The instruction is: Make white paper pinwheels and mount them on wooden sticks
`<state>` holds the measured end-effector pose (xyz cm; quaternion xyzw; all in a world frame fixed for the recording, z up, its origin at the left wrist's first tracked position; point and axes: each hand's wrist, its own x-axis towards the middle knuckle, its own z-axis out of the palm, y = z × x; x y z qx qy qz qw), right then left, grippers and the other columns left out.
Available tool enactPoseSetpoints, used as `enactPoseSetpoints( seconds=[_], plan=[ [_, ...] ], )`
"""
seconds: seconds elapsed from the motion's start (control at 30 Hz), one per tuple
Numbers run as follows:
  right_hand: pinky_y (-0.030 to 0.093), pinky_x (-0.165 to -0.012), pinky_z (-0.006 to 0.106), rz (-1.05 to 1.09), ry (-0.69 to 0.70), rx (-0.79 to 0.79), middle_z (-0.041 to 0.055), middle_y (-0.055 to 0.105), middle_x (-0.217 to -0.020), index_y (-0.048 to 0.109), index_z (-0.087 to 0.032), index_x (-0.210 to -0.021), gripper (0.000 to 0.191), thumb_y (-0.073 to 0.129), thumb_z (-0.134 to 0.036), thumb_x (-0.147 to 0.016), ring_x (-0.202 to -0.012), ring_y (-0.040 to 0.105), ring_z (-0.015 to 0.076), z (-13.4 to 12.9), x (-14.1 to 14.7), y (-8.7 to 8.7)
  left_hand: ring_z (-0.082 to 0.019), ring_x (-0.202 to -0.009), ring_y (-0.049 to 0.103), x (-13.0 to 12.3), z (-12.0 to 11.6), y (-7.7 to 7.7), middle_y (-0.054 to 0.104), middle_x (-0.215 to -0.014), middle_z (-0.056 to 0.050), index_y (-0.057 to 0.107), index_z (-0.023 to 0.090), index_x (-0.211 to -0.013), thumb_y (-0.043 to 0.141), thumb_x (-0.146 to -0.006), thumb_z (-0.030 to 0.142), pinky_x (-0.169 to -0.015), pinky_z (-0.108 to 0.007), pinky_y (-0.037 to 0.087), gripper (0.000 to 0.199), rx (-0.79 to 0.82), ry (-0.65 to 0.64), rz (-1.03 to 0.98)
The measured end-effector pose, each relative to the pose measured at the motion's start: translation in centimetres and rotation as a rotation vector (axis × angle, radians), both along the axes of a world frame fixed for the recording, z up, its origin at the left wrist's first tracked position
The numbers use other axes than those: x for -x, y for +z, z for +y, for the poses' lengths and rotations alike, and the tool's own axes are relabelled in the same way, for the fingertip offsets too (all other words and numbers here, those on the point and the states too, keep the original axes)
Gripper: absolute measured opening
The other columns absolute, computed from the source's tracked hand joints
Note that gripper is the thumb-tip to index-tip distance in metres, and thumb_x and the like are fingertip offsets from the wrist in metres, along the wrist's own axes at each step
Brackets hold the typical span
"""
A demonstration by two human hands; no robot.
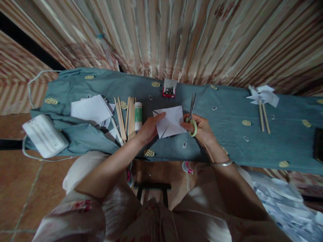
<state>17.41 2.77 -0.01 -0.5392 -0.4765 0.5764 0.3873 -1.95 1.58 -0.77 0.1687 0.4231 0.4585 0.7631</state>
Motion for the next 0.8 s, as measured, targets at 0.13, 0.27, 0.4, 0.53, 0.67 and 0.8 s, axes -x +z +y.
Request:
enactPoseSetpoints(
  seconds=[0.13, 0.27, 0.4, 0.53, 0.67, 0.8],
  plan=[
    [0.031, -0.048, 0.023, 0.013, -0.061, -0.010, -0.0074, 0.050, -0.058, 0.064, -0.023, -0.075, 0.039, 0.086, -0.043, -0.051, -0.052, 0.039, 0.0079, -0.1, 0.4, -0.4, -0.029, -0.102, 0.072, -0.1, -0.1, 0.9, 0.077, -0.095, -0.009, 0.068, 0.019, -0.115, 0.053, -0.096, 0.037, -0.085, -0.039, 0.060, 0.029, -0.027, 0.010, -0.103],
    [0.032, -0.049, 0.023, 0.062, -0.117, -0.012, -0.0076, 0.050, -0.060, 0.063, -0.022, -0.077, 0.041, 0.086, -0.045, -0.053, -0.051, 0.039, 0.0070, -0.4, 1.1, -0.5, -0.027, -0.100, 0.071, -0.2, -0.5, 1.5, 0.075, -0.101, -0.010, 0.067, 0.020, -0.114, 0.051, -0.097, 0.039, -0.084, -0.039, 0.061, 0.030, -0.057, 0.036, -0.125],
    [0.035, -0.049, 0.024, 0.057, -0.165, -0.047, -0.0067, 0.051, -0.061, 0.061, -0.023, -0.079, 0.041, 0.082, -0.051, -0.057, -0.052, 0.039, 0.0081, -0.6, 1.7, -0.9, -0.025, -0.098, 0.071, -0.4, -1.0, 1.8, 0.074, -0.099, -0.010, 0.065, 0.019, -0.117, 0.056, -0.095, 0.042, -0.090, -0.042, 0.059, 0.033, -0.008, 0.059, -0.167],
    [0.036, -0.050, 0.026, 0.068, -0.200, -0.053, -0.0058, 0.051, -0.062, 0.060, -0.023, -0.080, 0.041, 0.080, -0.054, -0.061, -0.052, 0.040, 0.0093, -0.6, 2.0, -1.5, -0.025, -0.100, 0.071, -0.8, -1.4, 1.6, 0.074, -0.098, -0.009, 0.069, 0.015, -0.105, 0.069, -0.086, 0.033, -0.100, -0.044, 0.053, 0.026, -0.041, 0.057, -0.154],
    [0.037, -0.051, 0.026, 0.112, -0.200, -0.029, -0.0052, 0.055, -0.064, 0.062, -0.023, -0.081, 0.040, 0.082, -0.049, -0.059, -0.054, 0.043, 0.0096, -0.8, 2.3, -1.9, -0.021, -0.100, 0.070, -1.3, -1.7, 1.1, 0.075, -0.099, -0.007, 0.071, 0.013, -0.095, 0.073, -0.082, 0.023, -0.103, -0.040, 0.050, 0.017, -0.087, 0.056, -0.109],
    [0.040, -0.052, 0.024, 0.156, -0.188, -0.013, -0.0068, 0.057, -0.063, 0.064, -0.021, -0.081, 0.040, 0.085, -0.043, -0.056, -0.054, 0.045, 0.0078, -1.1, 2.7, -2.0, -0.019, -0.092, 0.071, -1.7, -1.5, 0.5, 0.075, -0.090, -0.005, 0.070, 0.013, -0.092, 0.071, -0.084, 0.021, -0.101, -0.042, 0.050, 0.011, -0.032, 0.163, -0.075]
  ],
)
